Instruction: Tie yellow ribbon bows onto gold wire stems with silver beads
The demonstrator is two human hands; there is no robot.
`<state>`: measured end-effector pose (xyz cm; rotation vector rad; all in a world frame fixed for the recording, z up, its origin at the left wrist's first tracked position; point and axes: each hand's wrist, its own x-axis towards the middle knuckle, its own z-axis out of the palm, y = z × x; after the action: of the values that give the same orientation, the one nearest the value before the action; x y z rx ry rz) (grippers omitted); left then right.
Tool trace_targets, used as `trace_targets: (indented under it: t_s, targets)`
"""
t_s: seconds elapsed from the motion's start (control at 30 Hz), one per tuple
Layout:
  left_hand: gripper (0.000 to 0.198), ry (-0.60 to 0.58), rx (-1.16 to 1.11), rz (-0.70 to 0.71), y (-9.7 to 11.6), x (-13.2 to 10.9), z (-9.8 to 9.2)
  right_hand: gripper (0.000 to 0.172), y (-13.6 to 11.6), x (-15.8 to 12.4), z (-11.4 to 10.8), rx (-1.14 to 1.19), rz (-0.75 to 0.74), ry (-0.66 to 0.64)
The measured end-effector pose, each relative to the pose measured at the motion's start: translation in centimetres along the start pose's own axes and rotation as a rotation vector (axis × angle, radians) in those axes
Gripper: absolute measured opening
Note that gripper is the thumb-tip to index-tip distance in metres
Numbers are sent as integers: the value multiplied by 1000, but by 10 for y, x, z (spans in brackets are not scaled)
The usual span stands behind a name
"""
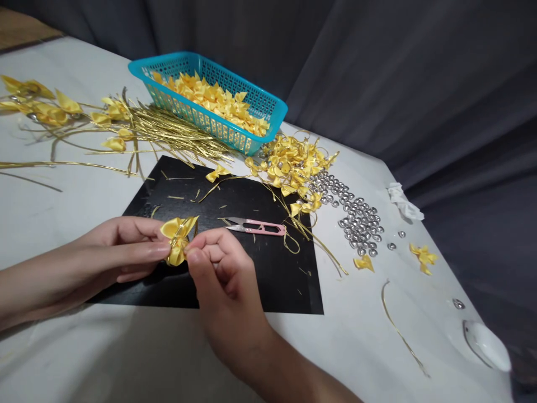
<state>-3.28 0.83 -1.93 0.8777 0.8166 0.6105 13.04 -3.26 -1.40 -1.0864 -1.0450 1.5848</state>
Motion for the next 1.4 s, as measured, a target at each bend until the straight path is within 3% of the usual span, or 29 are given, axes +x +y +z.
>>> trace_targets:
  t_s: [0.3,0.63,1.07,1.4]
  targets:
    - [17,-11,-34,-4,-2,3,-1,18,2,-1,1,148,90,-30]
    - [24,-11,50,-16,-3,2,-2,17,-4,1,-2,-28,2,-59]
    - [21,105,155,70,-3,3,4,18,0,1,0,35,26,-25]
    - [21,90,155,77,-2,2,4,18,-1,0,2,43,44,-13]
